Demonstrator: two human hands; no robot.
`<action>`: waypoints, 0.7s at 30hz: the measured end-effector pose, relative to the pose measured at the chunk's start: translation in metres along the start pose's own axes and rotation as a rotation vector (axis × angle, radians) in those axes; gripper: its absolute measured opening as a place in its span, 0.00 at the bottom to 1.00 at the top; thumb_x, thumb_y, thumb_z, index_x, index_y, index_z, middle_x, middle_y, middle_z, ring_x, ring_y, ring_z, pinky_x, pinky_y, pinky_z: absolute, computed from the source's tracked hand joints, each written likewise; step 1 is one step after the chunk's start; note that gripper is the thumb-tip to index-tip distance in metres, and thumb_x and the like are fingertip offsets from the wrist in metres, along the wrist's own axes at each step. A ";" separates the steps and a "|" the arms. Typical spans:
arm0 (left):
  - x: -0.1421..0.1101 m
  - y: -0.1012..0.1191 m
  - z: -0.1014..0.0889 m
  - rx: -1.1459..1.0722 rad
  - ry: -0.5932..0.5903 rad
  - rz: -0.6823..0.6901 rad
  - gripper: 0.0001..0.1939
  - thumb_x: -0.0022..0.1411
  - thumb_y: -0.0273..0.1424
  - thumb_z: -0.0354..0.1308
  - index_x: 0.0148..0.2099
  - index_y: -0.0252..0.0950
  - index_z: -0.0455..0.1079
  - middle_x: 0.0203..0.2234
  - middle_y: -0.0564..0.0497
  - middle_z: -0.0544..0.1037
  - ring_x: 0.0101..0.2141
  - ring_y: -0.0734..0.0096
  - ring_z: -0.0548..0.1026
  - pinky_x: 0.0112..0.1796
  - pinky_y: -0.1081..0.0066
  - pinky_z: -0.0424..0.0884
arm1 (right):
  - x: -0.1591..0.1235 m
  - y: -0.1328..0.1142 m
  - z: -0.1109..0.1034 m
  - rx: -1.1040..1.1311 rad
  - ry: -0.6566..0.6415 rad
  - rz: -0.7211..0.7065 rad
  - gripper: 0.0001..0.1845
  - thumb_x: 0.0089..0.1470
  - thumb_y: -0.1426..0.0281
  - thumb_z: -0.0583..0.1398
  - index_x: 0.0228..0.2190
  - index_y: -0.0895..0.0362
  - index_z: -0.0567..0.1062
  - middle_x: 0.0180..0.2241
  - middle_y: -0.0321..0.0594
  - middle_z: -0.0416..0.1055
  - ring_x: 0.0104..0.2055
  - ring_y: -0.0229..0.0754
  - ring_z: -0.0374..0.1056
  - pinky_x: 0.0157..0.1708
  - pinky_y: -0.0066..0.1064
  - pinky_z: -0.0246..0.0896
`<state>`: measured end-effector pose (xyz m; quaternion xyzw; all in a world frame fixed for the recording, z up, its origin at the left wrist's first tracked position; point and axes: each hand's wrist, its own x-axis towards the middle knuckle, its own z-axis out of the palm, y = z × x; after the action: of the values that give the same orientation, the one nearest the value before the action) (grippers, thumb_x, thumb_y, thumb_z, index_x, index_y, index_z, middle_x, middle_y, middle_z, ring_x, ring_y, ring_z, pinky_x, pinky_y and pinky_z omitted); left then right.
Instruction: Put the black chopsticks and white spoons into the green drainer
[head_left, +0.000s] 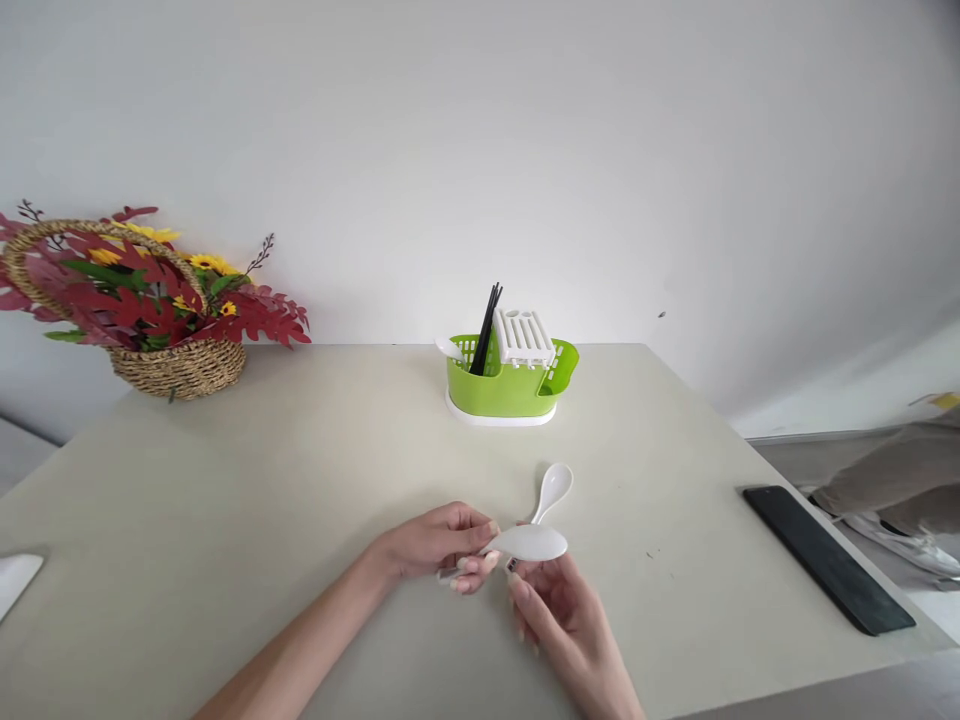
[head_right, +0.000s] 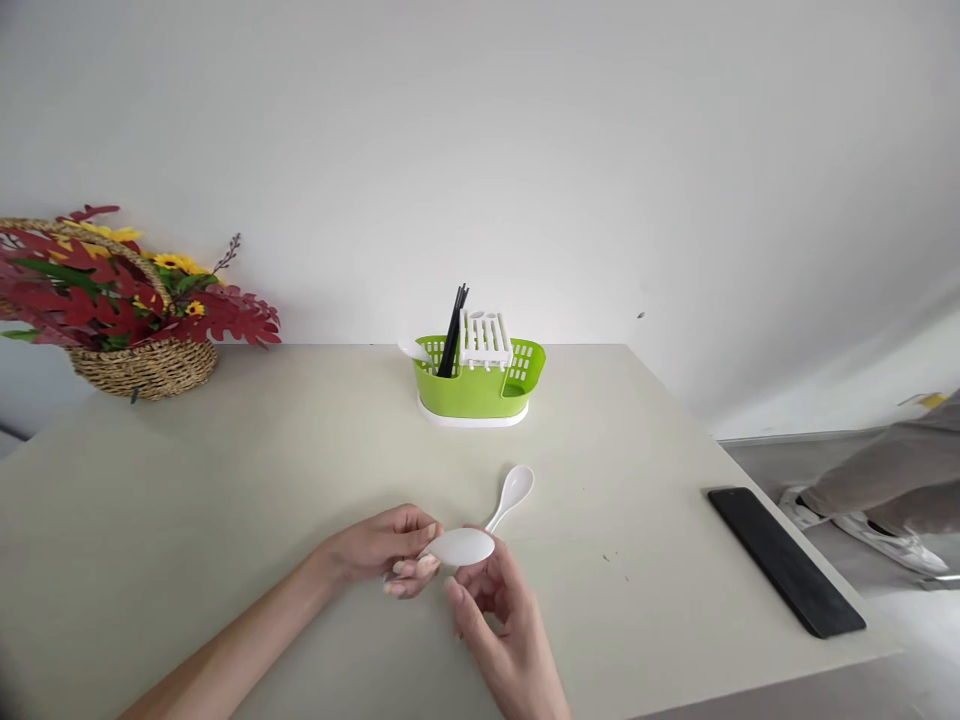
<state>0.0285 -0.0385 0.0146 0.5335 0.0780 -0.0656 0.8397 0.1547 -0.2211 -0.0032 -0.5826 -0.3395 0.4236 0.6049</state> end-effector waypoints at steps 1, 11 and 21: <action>0.000 -0.001 0.000 -0.021 -0.010 -0.008 0.30 0.63 0.58 0.63 0.29 0.37 0.64 0.17 0.60 0.59 0.17 0.79 0.60 0.20 0.73 0.55 | 0.003 -0.006 -0.003 -0.027 -0.016 -0.040 0.25 0.62 0.51 0.65 0.54 0.53 0.75 0.28 0.34 0.71 0.28 0.38 0.66 0.31 0.29 0.67; -0.008 -0.006 -0.005 -0.080 -0.055 -0.029 0.27 0.61 0.56 0.66 0.34 0.35 0.72 0.15 0.60 0.60 0.13 0.80 0.54 0.16 0.72 0.46 | 0.047 -0.069 -0.007 -0.461 -0.302 -0.563 0.08 0.65 0.63 0.65 0.42 0.48 0.85 0.31 0.38 0.73 0.32 0.40 0.68 0.31 0.31 0.67; 0.011 -0.014 -0.022 -0.546 0.471 0.376 0.19 0.61 0.42 0.72 0.45 0.33 0.77 0.30 0.54 0.70 0.25 0.80 0.66 0.27 0.75 0.62 | 0.097 -0.133 0.008 -0.517 0.102 -1.050 0.05 0.66 0.69 0.64 0.42 0.52 0.82 0.31 0.36 0.75 0.28 0.37 0.66 0.28 0.31 0.61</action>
<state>0.0354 -0.0249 -0.0095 0.2962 0.1838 0.2365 0.9070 0.2032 -0.1244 0.1211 -0.4846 -0.6455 -0.0580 0.5874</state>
